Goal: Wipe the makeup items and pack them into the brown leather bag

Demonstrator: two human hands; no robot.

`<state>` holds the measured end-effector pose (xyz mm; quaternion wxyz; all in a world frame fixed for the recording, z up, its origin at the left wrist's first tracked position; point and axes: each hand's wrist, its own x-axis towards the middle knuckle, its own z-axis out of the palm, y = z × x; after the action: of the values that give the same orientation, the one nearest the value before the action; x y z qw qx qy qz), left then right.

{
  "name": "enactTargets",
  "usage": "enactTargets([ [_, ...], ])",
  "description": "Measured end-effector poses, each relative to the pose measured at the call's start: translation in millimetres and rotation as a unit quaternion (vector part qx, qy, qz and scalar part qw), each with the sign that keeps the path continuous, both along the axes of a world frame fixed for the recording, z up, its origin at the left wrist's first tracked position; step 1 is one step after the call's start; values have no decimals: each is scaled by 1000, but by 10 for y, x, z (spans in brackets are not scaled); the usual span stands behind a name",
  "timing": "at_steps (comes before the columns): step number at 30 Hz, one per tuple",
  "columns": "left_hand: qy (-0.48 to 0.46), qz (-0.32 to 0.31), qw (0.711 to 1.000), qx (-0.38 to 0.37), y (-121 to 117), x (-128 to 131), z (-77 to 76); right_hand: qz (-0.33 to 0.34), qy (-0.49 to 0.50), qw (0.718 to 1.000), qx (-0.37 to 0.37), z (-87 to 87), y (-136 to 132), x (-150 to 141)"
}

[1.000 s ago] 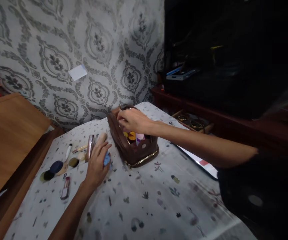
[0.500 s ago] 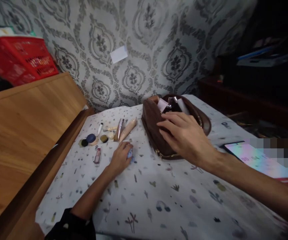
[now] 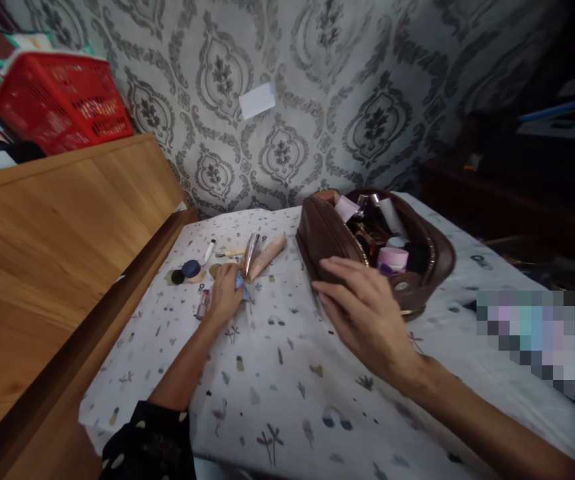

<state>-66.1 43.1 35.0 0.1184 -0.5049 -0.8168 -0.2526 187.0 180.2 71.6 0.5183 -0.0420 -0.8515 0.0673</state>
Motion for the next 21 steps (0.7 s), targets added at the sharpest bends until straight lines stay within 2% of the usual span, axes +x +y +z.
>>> enactTargets([
  [4, 8, -43, 999, -14, -7, 122, -98, -97, 0, 994, -48, -25, 68, 119],
  [7, 5, -64, 998, -8, -11, 174, -150, -117, -19, 991, -65, -67, 20, 199],
  [15, -23, -63, 998, 18, 1, 117, -230, -25, 10, 994, -103, -130, -137, 226],
  [21, -16, -67, 998, 4, -6, 138, -219, 24, -39, 994, -95, -162, -167, 316],
])
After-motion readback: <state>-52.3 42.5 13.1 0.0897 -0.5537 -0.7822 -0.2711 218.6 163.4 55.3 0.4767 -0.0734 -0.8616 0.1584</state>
